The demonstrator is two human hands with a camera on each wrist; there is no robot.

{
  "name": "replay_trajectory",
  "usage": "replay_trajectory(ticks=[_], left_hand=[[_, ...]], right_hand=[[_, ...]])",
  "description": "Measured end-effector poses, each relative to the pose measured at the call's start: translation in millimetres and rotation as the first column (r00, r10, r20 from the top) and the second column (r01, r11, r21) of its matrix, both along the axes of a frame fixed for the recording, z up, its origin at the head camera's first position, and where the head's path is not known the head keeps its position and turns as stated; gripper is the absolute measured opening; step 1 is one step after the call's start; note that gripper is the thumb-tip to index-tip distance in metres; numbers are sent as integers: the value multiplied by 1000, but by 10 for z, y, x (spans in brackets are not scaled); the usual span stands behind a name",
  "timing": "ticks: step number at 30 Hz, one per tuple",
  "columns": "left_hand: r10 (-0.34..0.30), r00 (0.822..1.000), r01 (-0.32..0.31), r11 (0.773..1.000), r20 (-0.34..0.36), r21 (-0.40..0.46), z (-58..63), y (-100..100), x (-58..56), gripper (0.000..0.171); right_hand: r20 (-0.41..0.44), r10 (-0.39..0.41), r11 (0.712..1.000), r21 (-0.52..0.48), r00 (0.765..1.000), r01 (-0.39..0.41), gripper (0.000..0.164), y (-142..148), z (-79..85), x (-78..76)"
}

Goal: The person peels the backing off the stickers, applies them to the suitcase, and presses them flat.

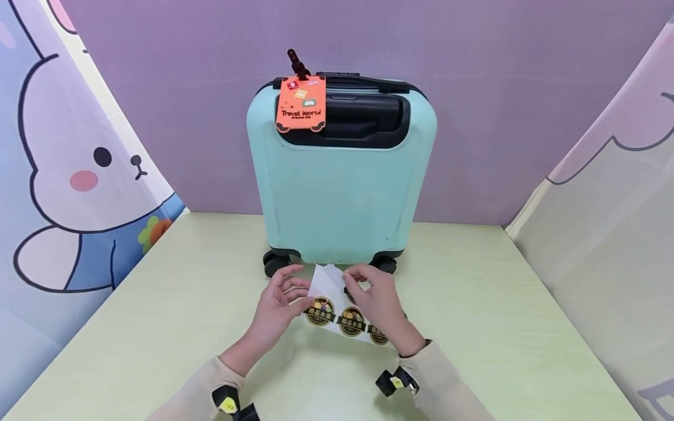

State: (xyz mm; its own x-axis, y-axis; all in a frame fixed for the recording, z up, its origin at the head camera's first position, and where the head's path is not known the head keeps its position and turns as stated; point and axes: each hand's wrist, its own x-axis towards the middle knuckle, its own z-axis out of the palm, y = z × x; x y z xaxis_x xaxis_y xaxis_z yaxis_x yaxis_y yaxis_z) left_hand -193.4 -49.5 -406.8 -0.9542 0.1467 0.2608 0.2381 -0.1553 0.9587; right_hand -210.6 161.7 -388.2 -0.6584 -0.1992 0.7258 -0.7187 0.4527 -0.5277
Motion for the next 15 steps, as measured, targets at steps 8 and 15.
replay_trajectory(ticks=[8,15], left_hand=[[7,1000,-7,1000,1,-3,-20,-18,0,60],[14,1000,-14,1000,-16,-1,-47,-36,-22,59]], right_hand=[[101,-61,995,-78,993,69,10,32,-26,-18],[213,-68,989,-117,975,95,7,65,-40,-26]])
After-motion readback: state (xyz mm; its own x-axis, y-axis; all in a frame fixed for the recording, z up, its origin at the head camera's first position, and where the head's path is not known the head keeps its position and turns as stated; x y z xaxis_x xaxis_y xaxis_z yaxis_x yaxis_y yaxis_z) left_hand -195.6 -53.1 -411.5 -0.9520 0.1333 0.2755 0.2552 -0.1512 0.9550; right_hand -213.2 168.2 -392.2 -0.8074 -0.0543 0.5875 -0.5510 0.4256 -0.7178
